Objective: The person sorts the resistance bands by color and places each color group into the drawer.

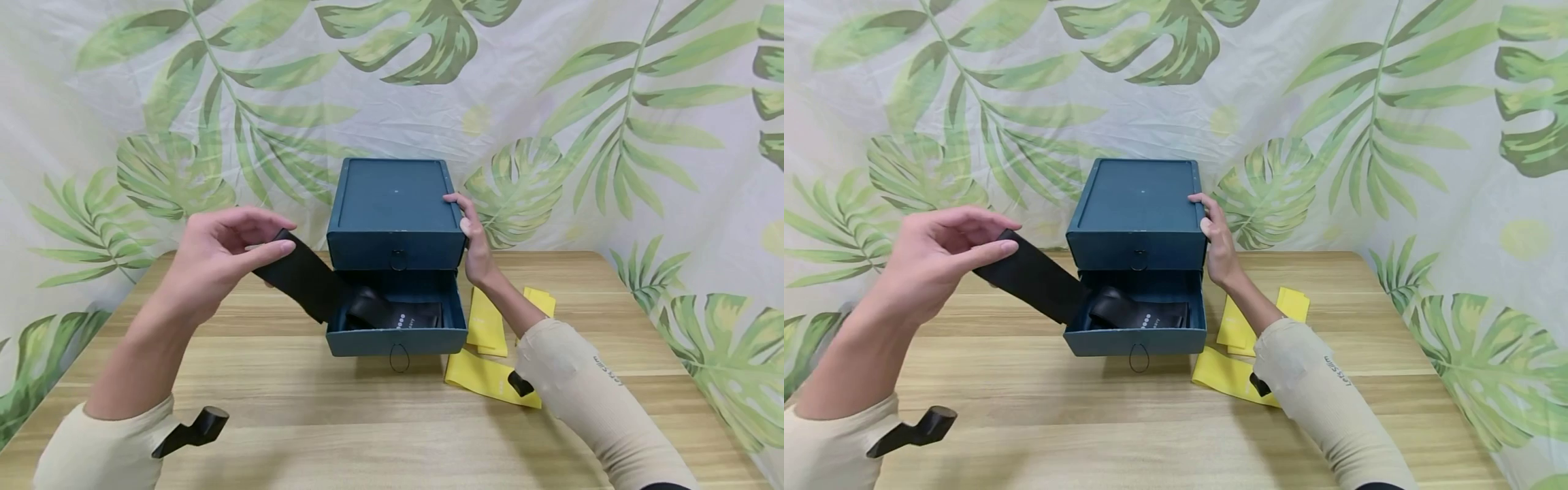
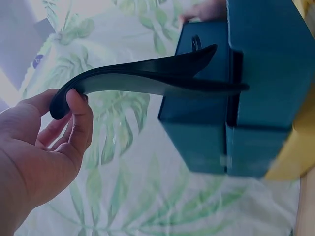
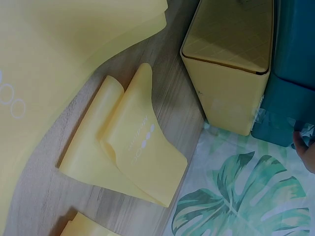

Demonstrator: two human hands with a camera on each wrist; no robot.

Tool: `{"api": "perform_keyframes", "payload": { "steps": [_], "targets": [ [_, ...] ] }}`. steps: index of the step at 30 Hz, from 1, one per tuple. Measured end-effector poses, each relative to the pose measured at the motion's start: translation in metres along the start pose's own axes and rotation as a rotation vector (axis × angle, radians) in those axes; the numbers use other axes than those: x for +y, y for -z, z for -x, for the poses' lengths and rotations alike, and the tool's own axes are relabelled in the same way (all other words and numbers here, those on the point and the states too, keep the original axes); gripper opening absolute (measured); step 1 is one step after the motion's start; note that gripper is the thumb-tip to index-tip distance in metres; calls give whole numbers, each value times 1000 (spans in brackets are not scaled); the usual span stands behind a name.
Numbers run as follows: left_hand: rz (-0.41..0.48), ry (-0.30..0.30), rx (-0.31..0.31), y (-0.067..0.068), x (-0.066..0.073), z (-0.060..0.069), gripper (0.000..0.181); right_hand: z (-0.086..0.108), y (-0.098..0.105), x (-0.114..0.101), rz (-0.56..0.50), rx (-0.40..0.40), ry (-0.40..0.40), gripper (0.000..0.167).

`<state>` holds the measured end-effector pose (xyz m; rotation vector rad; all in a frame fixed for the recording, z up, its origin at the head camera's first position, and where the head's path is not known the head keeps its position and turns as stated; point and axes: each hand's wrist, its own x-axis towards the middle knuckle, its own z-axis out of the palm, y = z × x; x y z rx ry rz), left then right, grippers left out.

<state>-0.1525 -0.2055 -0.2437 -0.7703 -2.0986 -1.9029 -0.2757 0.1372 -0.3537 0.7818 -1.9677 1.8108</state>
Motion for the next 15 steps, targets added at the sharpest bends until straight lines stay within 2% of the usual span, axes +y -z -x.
{"api": "perform_keyframes", "payload": {
  "steps": [5,11,15],
  "targets": [
    [82,6,3,-21,3,-9,23,-1,0,0,-2,1,-6,63],
    [113,15,5,-45,0,-20,22,-1,1,1,6,6,-9,62],
    [113,39,-28,-62,-6,-25,26,0,1,2,8,3,-11,63]
  ]
}}
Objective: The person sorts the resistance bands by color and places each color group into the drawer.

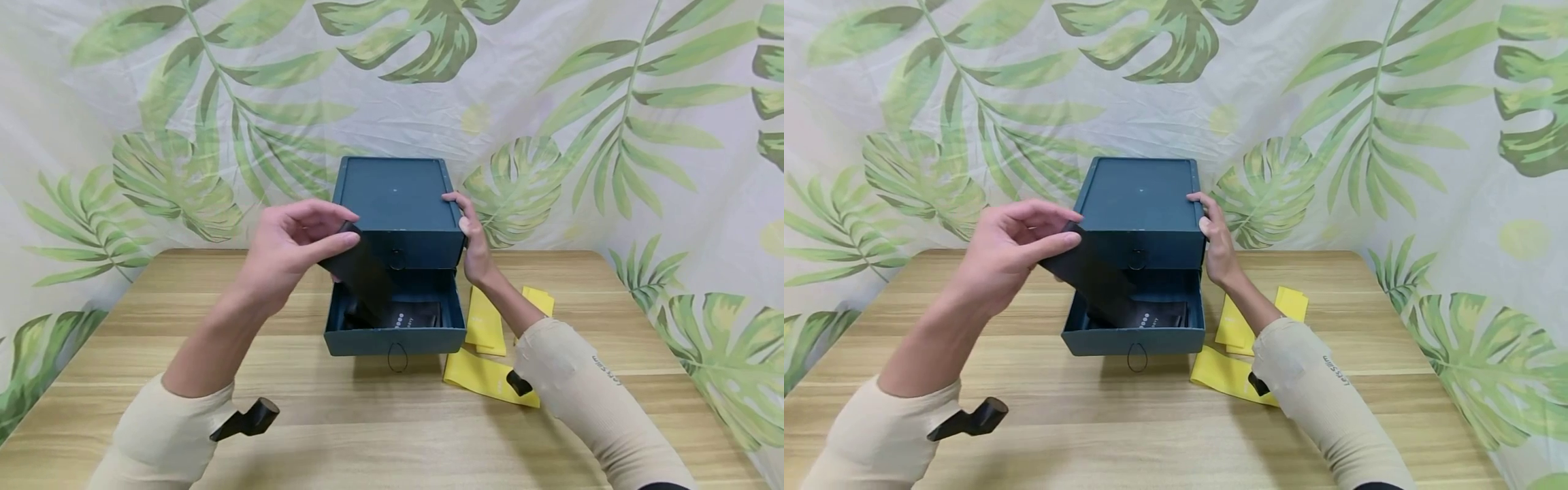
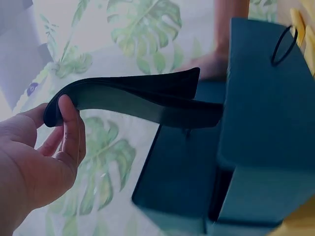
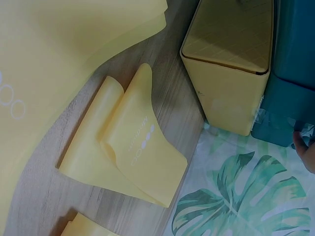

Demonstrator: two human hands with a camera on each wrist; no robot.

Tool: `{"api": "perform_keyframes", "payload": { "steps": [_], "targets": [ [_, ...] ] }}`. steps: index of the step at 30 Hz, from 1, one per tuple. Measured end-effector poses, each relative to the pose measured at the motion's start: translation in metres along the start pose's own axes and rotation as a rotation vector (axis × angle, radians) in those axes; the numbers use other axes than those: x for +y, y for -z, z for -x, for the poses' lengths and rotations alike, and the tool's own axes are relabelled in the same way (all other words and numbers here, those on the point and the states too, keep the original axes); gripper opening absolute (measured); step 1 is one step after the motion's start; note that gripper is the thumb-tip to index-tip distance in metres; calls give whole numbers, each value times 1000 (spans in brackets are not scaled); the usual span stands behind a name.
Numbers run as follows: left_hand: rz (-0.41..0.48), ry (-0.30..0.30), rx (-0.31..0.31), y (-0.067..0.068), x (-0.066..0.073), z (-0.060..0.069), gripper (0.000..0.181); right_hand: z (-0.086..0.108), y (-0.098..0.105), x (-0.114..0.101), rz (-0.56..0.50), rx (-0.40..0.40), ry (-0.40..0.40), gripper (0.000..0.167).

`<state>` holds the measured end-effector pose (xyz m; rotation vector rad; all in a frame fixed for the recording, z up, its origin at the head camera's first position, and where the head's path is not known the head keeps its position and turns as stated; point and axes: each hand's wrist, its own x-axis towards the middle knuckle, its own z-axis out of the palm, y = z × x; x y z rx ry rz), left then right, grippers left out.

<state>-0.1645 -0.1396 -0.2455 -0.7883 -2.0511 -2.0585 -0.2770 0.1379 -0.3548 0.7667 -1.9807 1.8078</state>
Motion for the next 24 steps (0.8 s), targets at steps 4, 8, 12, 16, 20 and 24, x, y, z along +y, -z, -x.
{"api": "perform_keyframes", "payload": {
  "steps": [4,8,12,16,20,24],
  "targets": [
    [-21,33,-23,-17,-7,-5,17,1,0,-1,-3,-5,-3,64],
    [-38,23,-35,-34,-15,-10,22,1,0,-1,-3,-9,-10,64],
    [-64,6,-66,-51,-25,-17,24,1,-1,0,-10,-13,-19,63],
    [-109,31,-92,-65,-34,-21,24,1,-1,0,-25,-20,-19,63],
    [-191,70,-109,-76,-42,-25,24,0,-1,0,-40,-17,-14,63],
    [-196,105,-104,-85,-43,-29,23,-1,-1,-1,-47,-13,-6,63]
  ]
}}
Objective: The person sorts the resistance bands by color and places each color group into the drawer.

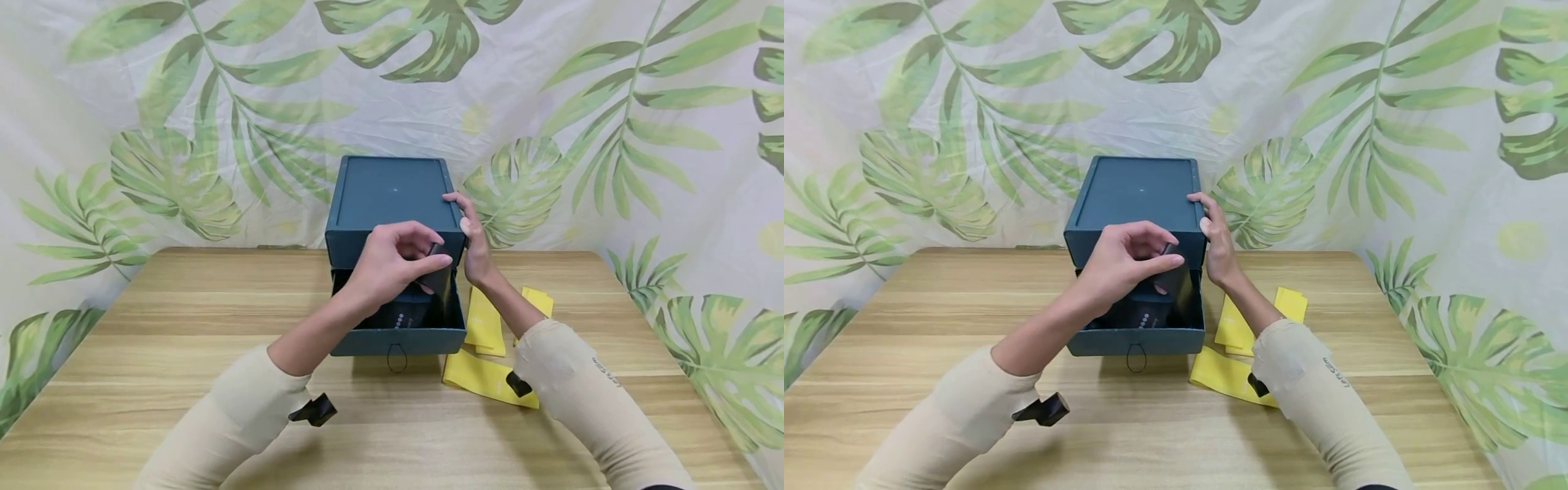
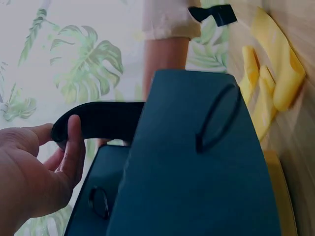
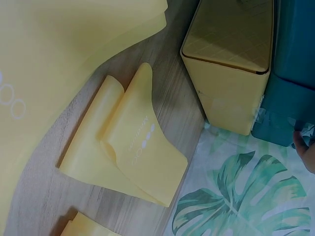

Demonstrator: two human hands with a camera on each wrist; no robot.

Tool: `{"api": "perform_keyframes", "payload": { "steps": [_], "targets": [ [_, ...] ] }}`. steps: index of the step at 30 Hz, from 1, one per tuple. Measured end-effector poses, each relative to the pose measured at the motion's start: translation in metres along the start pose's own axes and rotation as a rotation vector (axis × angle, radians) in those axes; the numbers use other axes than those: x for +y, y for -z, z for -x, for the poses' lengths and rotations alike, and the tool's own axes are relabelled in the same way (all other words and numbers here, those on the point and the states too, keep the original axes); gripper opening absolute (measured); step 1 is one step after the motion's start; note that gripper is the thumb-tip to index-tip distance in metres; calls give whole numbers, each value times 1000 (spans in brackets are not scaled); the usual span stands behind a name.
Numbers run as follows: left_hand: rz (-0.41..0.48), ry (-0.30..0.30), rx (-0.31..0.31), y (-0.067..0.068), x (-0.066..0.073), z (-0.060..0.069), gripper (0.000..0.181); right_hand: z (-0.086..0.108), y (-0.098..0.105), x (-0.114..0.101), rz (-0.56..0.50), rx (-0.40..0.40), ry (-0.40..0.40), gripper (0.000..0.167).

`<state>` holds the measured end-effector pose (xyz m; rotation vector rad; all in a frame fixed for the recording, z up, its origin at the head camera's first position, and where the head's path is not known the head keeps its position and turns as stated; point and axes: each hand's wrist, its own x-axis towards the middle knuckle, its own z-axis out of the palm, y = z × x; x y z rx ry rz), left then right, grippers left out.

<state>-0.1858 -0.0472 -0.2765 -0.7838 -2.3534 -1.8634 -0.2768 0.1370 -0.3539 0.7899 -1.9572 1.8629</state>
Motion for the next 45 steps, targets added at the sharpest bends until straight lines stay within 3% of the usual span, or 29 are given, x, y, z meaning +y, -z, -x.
{"api": "perform_keyframes", "payload": {
  "steps": [3,7,11,14,17,23,28,32,35,39,42,45],
  "targets": [
    [81,21,-1,-4,3,-2,23,0,0,1,-18,0,7,63],
    [126,66,-5,-3,0,1,24,0,0,1,-20,0,6,63],
    [4,83,7,5,-9,10,24,1,0,1,-1,-1,8,62],
    [-157,42,39,15,-14,18,24,1,1,1,8,1,13,63],
    [-242,16,65,24,-16,26,23,0,1,0,21,5,19,64],
    [-248,78,54,38,-23,39,19,0,2,2,33,14,23,68],
    [-180,175,37,47,-36,44,18,0,1,2,23,21,22,67],
    [-170,207,15,54,-42,46,19,0,0,2,19,26,24,66],
    [-224,198,-4,57,-45,46,19,0,0,2,17,27,22,67],
    [-366,164,-39,58,-47,46,17,-1,0,2,19,26,16,66],
    [-468,118,-62,58,-49,47,16,-1,0,1,22,26,14,65],
    [-511,63,-56,56,-48,49,16,0,0,0,24,27,14,64]
  ]
}}
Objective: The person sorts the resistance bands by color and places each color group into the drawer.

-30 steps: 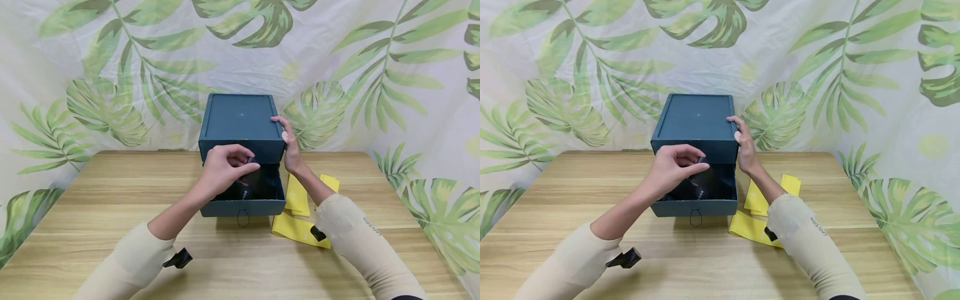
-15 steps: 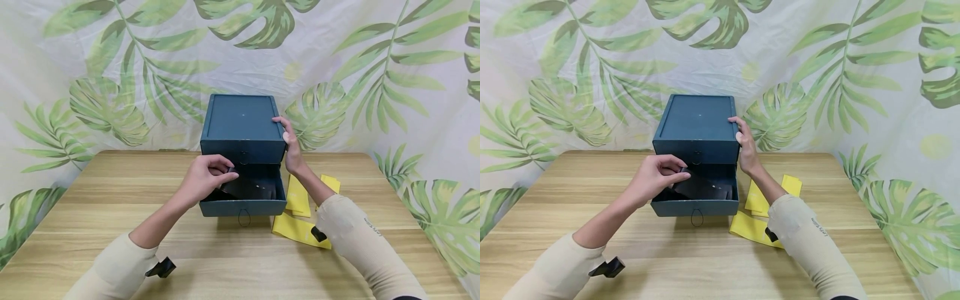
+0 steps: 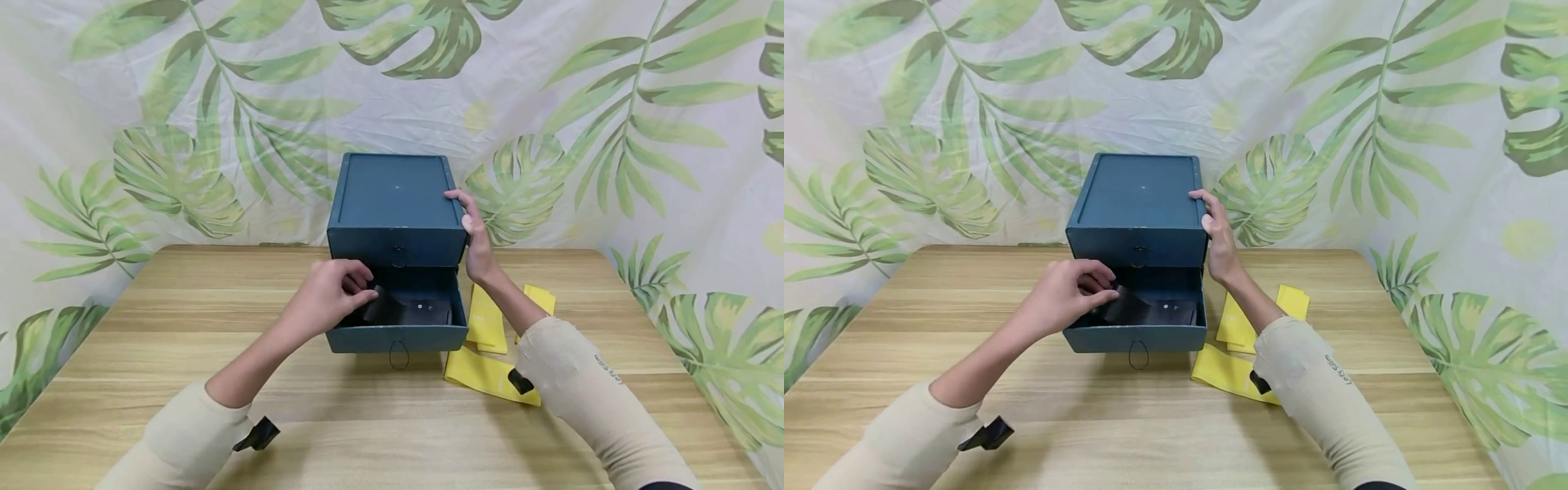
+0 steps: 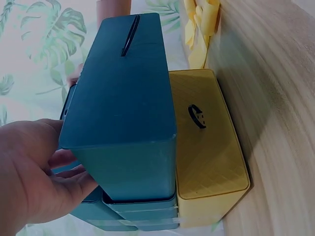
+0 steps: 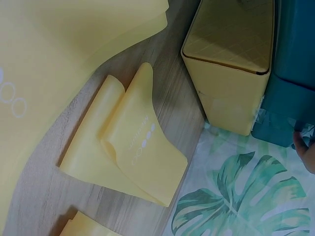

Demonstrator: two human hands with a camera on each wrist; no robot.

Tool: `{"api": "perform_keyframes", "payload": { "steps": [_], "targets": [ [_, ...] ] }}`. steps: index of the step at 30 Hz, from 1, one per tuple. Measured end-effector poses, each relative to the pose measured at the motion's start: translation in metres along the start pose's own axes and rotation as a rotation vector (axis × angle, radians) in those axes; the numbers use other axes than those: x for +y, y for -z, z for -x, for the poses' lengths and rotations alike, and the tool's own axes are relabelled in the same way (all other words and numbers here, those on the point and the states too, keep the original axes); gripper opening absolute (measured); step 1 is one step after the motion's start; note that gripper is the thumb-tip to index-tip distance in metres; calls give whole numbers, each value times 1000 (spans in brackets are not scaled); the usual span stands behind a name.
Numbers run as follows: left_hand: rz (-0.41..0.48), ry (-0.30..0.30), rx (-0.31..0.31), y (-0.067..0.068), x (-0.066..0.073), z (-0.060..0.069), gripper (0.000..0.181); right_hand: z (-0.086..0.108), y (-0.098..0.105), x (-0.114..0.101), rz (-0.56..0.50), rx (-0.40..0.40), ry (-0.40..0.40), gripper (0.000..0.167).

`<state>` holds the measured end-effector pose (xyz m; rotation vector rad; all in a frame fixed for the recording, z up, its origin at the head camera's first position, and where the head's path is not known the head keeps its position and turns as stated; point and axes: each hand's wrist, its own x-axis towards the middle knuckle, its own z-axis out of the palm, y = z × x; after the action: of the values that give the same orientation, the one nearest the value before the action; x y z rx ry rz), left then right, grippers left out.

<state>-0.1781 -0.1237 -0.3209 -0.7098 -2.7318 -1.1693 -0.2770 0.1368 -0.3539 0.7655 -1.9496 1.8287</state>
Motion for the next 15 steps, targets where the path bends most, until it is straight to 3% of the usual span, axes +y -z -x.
{"api": "perform_keyframes", "payload": {
  "steps": [5,7,8,10,13,15],
  "targets": [
    [-56,-180,91,-2,8,11,16,0,0,-1,0,-6,-3,64],
    [-38,-246,65,-4,13,19,13,1,0,-2,-4,-10,-6,65],
    [-10,-264,16,-5,15,23,12,1,0,-2,-5,-11,-7,65],
    [75,-264,-142,-8,19,31,10,1,0,-1,-7,-12,-5,65],
    [173,-194,-384,-16,17,40,10,1,0,-1,-8,-10,1,65],
    [202,-152,-466,-23,13,45,9,1,0,0,-9,-8,5,65]
  ]
}}
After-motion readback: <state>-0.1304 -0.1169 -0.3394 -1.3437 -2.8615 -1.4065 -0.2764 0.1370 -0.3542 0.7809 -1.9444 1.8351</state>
